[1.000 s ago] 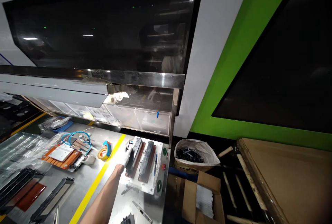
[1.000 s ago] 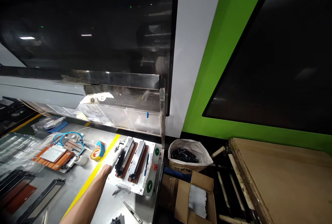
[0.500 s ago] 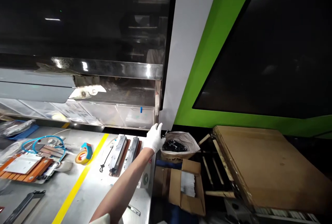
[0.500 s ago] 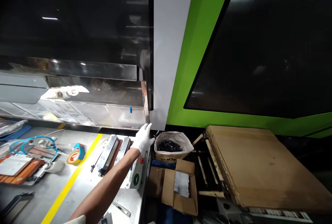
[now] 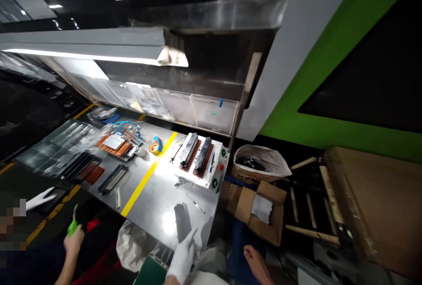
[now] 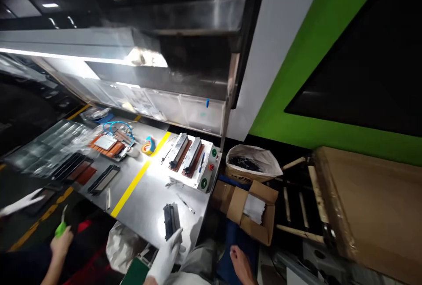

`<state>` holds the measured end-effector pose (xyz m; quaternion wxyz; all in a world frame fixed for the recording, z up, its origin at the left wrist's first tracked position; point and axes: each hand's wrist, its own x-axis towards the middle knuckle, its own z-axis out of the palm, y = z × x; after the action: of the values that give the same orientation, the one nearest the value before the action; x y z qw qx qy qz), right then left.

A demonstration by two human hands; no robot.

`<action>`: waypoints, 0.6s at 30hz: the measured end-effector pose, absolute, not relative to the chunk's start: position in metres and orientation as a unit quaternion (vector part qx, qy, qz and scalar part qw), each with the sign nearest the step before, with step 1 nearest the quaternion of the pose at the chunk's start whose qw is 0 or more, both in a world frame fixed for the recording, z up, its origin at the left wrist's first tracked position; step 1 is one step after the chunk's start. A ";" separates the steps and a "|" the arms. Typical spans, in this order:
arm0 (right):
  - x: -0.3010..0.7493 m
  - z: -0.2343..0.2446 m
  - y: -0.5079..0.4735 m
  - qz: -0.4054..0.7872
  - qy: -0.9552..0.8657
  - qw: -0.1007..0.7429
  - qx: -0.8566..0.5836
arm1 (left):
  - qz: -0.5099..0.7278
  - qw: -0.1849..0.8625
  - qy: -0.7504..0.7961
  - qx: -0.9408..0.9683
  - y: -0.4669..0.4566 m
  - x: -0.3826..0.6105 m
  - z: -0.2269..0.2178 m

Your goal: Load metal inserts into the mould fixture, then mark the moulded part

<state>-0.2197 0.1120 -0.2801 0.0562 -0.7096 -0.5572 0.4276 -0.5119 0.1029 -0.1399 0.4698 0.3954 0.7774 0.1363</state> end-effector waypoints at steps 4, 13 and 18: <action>-0.311 -0.322 0.154 0.467 -0.639 0.019 -0.611 | 0.127 0.351 0.868 0.329 0.072 -0.641 -0.115; -0.486 -0.379 0.209 0.429 -0.695 -0.030 -0.576 | 0.155 0.139 0.907 0.365 0.216 -0.976 -0.107; -0.479 -0.385 0.209 0.485 -0.652 -0.034 -0.582 | 0.204 0.118 0.892 0.386 0.238 -1.026 -0.123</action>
<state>-0.4786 0.2085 -0.3850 -0.0335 -0.5819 -0.6516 0.4855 -1.0265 0.2383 -0.1233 0.1176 0.3862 0.8918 0.2041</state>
